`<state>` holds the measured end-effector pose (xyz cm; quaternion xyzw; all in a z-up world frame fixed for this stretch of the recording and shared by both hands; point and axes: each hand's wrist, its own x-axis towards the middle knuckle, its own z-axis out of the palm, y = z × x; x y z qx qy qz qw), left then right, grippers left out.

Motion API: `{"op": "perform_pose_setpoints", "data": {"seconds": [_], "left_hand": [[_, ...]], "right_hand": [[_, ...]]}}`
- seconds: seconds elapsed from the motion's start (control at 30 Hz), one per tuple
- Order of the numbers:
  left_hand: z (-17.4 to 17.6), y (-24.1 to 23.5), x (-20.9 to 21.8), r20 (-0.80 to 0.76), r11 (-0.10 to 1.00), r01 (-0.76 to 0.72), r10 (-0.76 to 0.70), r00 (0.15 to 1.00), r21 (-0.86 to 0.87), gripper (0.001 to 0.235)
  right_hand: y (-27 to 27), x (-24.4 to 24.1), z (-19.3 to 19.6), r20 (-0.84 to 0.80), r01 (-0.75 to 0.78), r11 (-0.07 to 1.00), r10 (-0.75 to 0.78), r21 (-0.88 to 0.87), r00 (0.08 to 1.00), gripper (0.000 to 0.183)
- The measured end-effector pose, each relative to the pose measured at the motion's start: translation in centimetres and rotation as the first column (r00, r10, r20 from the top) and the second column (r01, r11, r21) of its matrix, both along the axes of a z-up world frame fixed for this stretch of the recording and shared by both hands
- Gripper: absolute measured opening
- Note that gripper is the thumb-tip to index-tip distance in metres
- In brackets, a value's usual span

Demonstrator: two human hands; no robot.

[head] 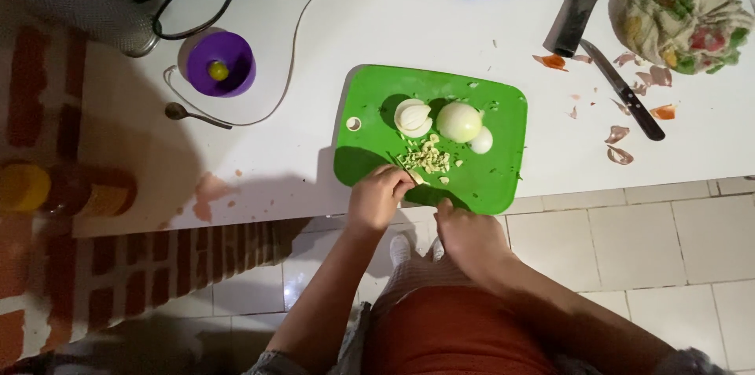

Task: Peeling and then finely mincing garlic cloves on a cutting board using a small knife.

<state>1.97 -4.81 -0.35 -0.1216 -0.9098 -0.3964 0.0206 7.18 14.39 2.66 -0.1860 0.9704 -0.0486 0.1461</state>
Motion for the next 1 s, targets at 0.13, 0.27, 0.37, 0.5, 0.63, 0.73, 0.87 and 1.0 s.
{"op": "perform_pose_setpoints", "data": {"seconds": [0.13, 0.27, 0.37, 0.5, 0.63, 0.73, 0.87, 1.0], "left_hand": [[-0.6, -0.2, 0.1, 0.018, 1.0, 0.013, -0.012, 1.0, -0.007, 0.011], [0.0, -0.1, 0.1, -0.014, 1.0, 0.022, -0.022, 1.0, -0.02, 0.01], [0.3, -0.1, 0.2, -0.016, 1.0, 0.017, -0.017, 1.0, -0.004, 0.008], [0.7, 0.2, 0.5, -0.033, 1.0, 0.013, -0.012, 0.999, 0.01, 0.01], [0.5, 0.3, 0.2, 0.055, 0.998, 0.013, -0.01, 0.998, -0.062, 0.015], [0.5, 0.2, 0.1, 0.04, 0.999, 0.009, -0.007, 0.999, -0.05, 0.013], [0.0, 0.1, -0.2, 0.05, 0.999, -0.005, 0.007, 0.999, -0.053, 0.013], [-0.4, 0.1, -0.2, 0.114, 0.998, -0.002, 0.01, 0.993, -0.07, 0.014]], "right_hand": [[-1.8, -1.3, 0.2, -0.025, 0.047, 0.999, -0.047, -0.017, 0.999, 0.011], [-1.8, -1.6, 0.0, 0.03, 0.079, 0.997, -0.079, -0.013, 0.996, 0.012], [-1.3, -1.2, 0.6, 0.008, 0.089, 0.995, -0.089, -0.044, 0.996, 0.012], [-0.7, -0.1, 3.3, 0.0, 0.113, 0.99, -0.114, -0.089, 0.994, 0.018], [-0.3, 0.6, 2.8, 0.033, 0.063, 0.998, -0.063, -0.017, 0.997, 0.02], [-0.2, 0.7, 1.8, 0.053, 0.03, 0.998, -0.032, 0.048, 0.998, 0.018], [-0.3, 0.3, 0.2, -0.033, 0.002, 0.999, -0.001, 0.054, 0.999, 0.015], [-0.9, -1.0, -1.1, -0.055, 0.019, 0.999, -0.018, 0.027, 0.998, 0.008]]}}
